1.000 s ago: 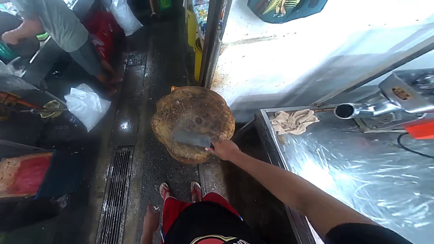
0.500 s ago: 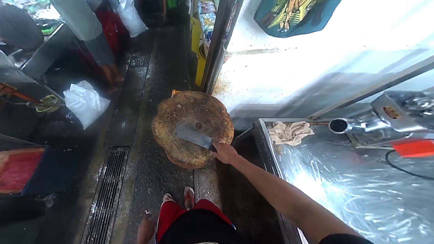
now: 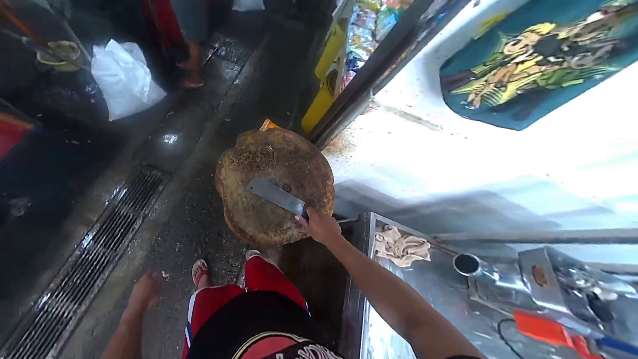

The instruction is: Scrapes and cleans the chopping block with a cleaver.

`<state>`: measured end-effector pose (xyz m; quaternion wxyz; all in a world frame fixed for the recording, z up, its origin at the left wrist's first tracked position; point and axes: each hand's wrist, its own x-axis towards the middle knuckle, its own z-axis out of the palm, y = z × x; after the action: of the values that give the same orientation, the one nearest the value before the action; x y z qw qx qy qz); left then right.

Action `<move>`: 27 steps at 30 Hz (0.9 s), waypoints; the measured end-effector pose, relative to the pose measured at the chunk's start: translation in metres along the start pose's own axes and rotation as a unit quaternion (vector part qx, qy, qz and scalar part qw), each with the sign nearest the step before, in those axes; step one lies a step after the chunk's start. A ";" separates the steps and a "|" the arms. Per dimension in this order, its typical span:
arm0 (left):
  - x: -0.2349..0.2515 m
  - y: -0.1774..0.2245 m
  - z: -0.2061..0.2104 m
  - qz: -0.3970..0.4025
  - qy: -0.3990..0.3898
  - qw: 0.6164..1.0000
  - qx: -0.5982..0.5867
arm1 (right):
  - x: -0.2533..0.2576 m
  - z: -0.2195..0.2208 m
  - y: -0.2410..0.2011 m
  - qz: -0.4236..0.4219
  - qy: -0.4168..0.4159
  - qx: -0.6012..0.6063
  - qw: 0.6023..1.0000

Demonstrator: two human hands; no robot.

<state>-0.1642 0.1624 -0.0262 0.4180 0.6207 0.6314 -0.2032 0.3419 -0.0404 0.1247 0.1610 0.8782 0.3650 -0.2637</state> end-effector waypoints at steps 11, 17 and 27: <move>-0.130 0.123 0.206 -0.021 0.008 0.980 -0.198 | 0.055 -0.031 0.055 -0.091 -0.012 0.003 0.996; -0.158 0.073 0.276 -0.113 -0.004 0.967 -0.230 | 0.020 -0.025 0.055 -0.195 -0.023 -0.073 0.978; -0.210 0.027 0.285 -0.163 0.106 0.940 -0.280 | 0.019 -0.011 0.056 -0.199 -0.009 -0.050 0.979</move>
<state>-0.0847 -0.1841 -0.0169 0.4669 0.3849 0.7959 -0.0169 0.3977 -0.0627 0.1275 0.1525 0.7763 0.5440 -0.2797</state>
